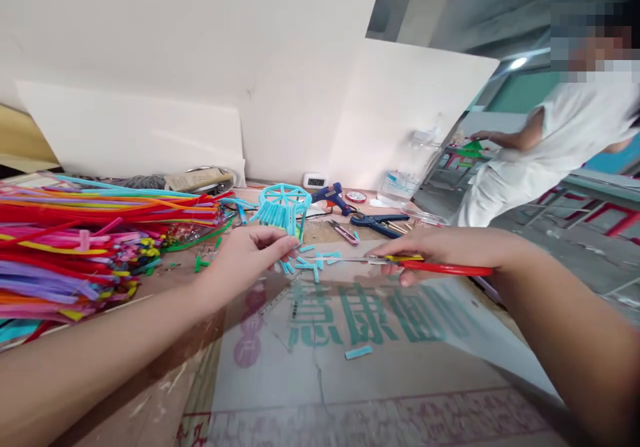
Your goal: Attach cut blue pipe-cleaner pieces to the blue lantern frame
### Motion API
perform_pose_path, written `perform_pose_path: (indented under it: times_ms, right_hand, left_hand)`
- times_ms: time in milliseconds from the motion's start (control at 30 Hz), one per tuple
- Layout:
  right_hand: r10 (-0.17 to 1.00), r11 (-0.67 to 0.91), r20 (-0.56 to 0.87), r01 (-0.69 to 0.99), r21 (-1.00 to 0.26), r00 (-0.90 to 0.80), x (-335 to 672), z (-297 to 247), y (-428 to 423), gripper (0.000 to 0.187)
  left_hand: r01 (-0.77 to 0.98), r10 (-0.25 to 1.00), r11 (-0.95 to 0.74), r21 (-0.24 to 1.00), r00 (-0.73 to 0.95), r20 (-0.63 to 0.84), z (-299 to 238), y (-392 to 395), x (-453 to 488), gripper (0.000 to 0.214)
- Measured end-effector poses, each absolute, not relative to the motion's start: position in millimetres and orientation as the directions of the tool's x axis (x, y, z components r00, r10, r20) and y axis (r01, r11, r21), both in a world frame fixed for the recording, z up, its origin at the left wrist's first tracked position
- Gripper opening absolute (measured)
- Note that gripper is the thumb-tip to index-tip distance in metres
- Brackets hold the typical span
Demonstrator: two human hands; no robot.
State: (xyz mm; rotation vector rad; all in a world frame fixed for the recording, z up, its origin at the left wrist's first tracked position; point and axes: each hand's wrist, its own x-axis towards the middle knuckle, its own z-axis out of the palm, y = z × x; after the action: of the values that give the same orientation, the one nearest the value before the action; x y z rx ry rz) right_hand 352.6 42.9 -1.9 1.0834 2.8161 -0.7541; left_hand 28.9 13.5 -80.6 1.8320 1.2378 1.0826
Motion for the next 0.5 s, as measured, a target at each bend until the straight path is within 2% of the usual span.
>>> perform_pose_path:
  times_ms: [67, 200, 267, 500]
  right_hand:
    - [0.627, 0.627, -0.210, 0.646, -0.434, -0.750, 352.0, -3.7, 44.7, 0.043]
    - [0.638, 0.624, -0.125, 0.605, -0.494, -0.760, 338.2, -15.6, 47.2, 0.033]
    - [0.621, 0.633, -0.099, 0.572, -0.522, -0.777, 329.8, -21.7, 46.7, 0.033]
    - [0.600, 0.655, -0.119, 0.572, -0.494, -0.791, 311.0, -38.5, 43.7, 0.035]
  left_hand:
    - [0.402, 0.942, -0.319, 0.858, 0.232, 0.241, -84.3, 10.3, 31.6, 0.036]
    - [0.386, 0.929, -0.314, 0.868, 0.312, 0.197, -92.8, 6.7, 36.2, 0.034]
    - [0.369, 0.922, -0.319, 0.873, 0.334, 0.195, -97.0, 7.4, 37.2, 0.033]
    - [0.376, 0.921, -0.315, 0.871, 0.343, 0.184, -103.9, 12.3, 37.9, 0.027]
